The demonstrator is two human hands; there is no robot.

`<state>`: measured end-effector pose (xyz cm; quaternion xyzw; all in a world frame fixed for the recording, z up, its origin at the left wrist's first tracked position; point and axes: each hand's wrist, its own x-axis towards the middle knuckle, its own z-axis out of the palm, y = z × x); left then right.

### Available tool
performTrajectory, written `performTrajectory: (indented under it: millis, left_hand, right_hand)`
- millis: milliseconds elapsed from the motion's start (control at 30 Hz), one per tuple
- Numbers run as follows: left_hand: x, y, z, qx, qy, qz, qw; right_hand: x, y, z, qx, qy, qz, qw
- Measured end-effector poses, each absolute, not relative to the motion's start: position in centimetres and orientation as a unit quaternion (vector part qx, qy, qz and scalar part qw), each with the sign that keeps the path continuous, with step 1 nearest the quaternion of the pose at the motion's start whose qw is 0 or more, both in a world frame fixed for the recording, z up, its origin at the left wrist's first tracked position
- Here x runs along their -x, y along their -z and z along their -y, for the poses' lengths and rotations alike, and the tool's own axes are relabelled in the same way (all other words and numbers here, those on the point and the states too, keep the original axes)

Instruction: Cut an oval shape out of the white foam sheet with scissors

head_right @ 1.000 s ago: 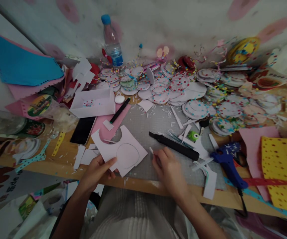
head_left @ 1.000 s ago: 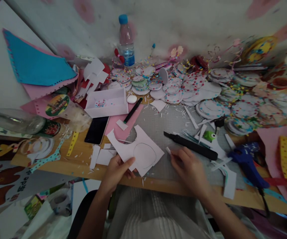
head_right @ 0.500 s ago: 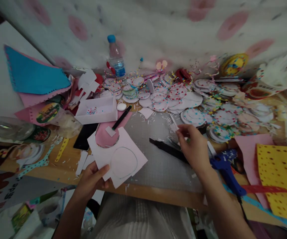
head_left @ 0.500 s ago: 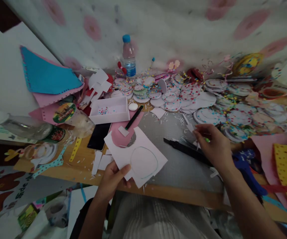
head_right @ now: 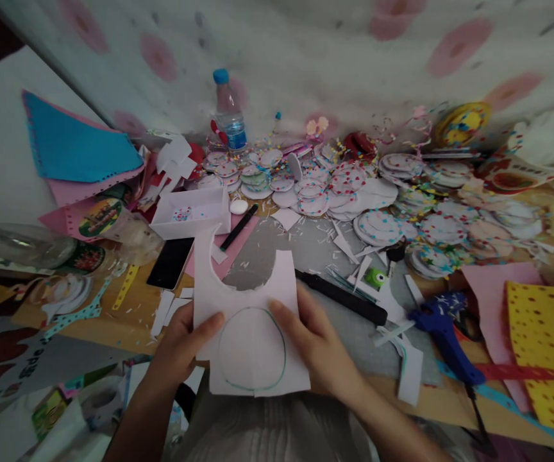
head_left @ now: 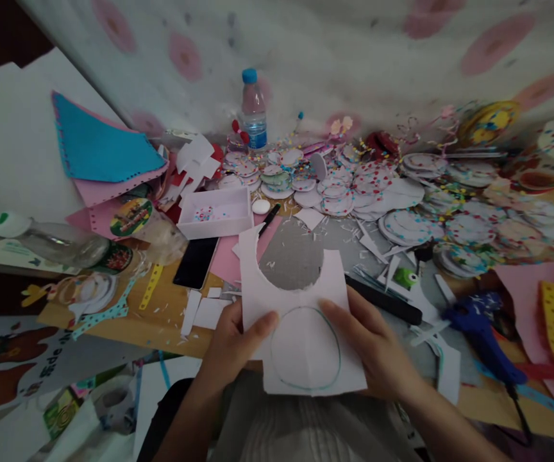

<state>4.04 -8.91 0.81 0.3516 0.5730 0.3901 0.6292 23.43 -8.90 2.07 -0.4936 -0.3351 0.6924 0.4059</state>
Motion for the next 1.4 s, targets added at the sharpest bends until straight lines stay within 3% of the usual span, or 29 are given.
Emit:
performTrajectory:
  millis: [333,1000,1133,1267,1400]
  left_hand:
    - [-5.5,-0.9,9.5,-0.359,-0.433,-0.583,0.586]
    - [-4.6,-0.4,7.4,-0.407,-0.389,-0.608,0.560]
    - [-2.4,-2.8,4.9,-0.507,-0.310,-0.606,0.529]
    - [-1.1,-5.2,2.1,-0.626,-0.225,-0.592,0.454]
    - [-2.2,-5.9,-0.3,-0.723,-0.163,-0.537,0.402]
  right_hand:
    - [-23.1,-1.8,9.7,0.507,-0.613,0.386,0.467]
    - [-22.6,0.5,8.1,0.552,-0.605,0.376,0.433]
    - [-26.0,2.3,7.0,0.581,-0.446,0.549,0.404]
    - [-30.7,5.0,7.0,0.645,-0.086,0.696,0.304]
    - [-32.7,7.3,7.6,0.639,0.004,0.748,0.179]
